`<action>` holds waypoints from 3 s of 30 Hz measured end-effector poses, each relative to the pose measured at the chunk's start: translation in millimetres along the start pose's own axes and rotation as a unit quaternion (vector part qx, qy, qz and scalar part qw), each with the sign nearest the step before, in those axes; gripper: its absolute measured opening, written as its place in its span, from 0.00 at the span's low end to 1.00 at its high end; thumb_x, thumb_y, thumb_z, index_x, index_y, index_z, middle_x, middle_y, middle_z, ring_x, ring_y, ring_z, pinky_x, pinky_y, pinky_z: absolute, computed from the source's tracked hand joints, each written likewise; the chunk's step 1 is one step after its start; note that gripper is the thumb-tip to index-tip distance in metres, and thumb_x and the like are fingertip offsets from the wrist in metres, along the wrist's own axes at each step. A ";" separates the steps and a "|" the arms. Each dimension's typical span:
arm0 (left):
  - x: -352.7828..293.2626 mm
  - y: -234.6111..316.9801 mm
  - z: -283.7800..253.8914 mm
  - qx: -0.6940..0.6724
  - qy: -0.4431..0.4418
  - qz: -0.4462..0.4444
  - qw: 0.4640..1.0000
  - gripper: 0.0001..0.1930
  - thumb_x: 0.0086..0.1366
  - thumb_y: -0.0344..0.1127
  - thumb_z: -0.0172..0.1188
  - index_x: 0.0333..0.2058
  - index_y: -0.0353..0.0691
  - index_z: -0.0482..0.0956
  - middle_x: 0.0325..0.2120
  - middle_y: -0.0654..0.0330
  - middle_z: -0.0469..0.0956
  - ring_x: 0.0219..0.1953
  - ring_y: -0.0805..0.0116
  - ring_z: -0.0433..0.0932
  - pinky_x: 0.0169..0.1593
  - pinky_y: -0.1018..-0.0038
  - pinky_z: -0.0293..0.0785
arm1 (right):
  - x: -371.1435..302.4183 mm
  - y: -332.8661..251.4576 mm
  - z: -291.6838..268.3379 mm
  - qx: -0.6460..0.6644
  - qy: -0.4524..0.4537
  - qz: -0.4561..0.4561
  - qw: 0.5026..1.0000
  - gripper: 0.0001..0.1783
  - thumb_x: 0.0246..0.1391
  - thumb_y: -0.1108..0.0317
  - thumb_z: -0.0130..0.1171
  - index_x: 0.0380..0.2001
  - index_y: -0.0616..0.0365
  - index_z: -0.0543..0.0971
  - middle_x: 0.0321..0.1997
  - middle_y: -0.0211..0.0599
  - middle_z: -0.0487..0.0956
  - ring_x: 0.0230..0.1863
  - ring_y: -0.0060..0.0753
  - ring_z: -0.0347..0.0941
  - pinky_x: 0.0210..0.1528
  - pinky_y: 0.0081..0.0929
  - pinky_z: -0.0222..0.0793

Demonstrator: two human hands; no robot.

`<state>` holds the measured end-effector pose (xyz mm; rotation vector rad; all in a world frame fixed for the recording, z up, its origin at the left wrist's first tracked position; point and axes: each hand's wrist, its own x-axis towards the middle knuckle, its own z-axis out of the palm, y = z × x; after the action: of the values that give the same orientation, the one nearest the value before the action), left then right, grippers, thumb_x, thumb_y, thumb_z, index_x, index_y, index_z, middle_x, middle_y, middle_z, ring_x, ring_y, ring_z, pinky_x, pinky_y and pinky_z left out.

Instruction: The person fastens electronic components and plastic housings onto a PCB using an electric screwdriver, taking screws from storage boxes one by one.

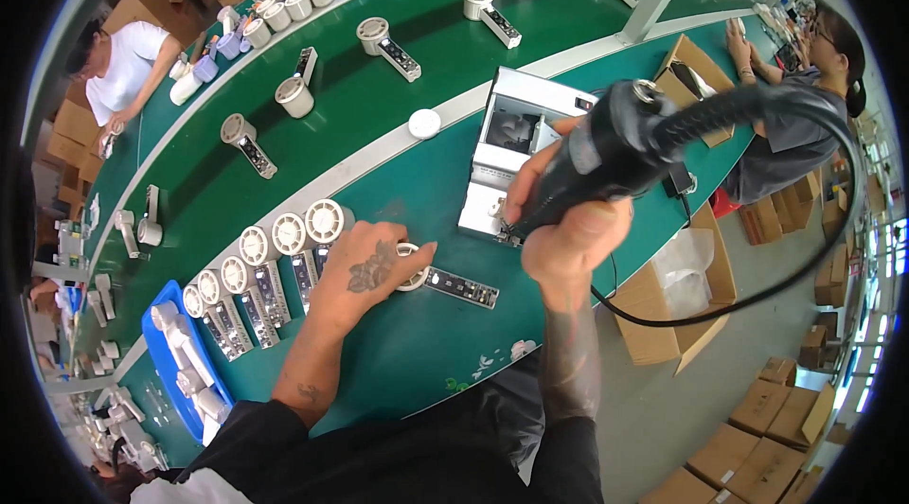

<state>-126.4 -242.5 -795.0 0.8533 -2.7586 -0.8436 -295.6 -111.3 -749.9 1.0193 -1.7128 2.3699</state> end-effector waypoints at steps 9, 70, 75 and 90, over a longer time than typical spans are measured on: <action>-6.8 -8.8 21.5 0.015 0.177 0.070 0.982 0.22 0.65 0.54 0.64 0.31 0.36 0.84 0.24 0.51 0.77 0.28 0.53 0.78 0.29 0.61 0.73 | -58.9 -9.5 -8.4 0.133 0.074 0.111 0.982 0.60 0.44 0.09 0.40 0.61 0.52 0.59 0.18 0.35 0.66 0.11 0.32 0.62 0.14 0.30 0.63; -2.1 -50.8 75.2 -0.541 0.078 0.151 0.824 0.24 0.76 0.40 0.42 0.32 0.25 0.82 0.28 0.49 0.81 0.28 0.65 0.79 0.34 0.72 0.74 | -15.1 2.1 -10.8 0.185 0.003 -0.073 0.980 0.61 0.47 0.13 0.45 0.62 0.60 0.58 0.19 0.41 0.71 0.13 0.35 0.67 0.15 0.33 0.68; 3.6 -51.1 81.0 -0.525 0.108 0.217 0.816 0.25 0.75 0.40 0.38 0.33 0.25 0.80 0.29 0.46 0.80 0.29 0.62 0.78 0.35 0.68 0.74 | -12.6 10.1 0.9 0.050 0.014 0.010 0.999 0.56 0.49 0.13 0.42 0.60 0.53 0.63 0.18 0.38 0.68 0.12 0.34 0.65 0.16 0.30 0.66; 0.2 -47.9 73.1 -0.491 0.063 0.142 0.857 0.30 0.77 0.44 0.34 0.33 0.26 0.82 0.31 0.46 0.81 0.30 0.63 0.79 0.37 0.70 0.74 | -56.4 13.2 -22.2 0.132 0.023 0.072 0.988 0.50 0.56 0.17 0.39 0.59 0.52 0.61 0.19 0.38 0.68 0.12 0.33 0.64 0.16 0.31 0.66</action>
<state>-124.1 -240.6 -882.3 0.2590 -1.8183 -1.7637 -267.3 -78.7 -794.5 0.8869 -1.5353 2.7459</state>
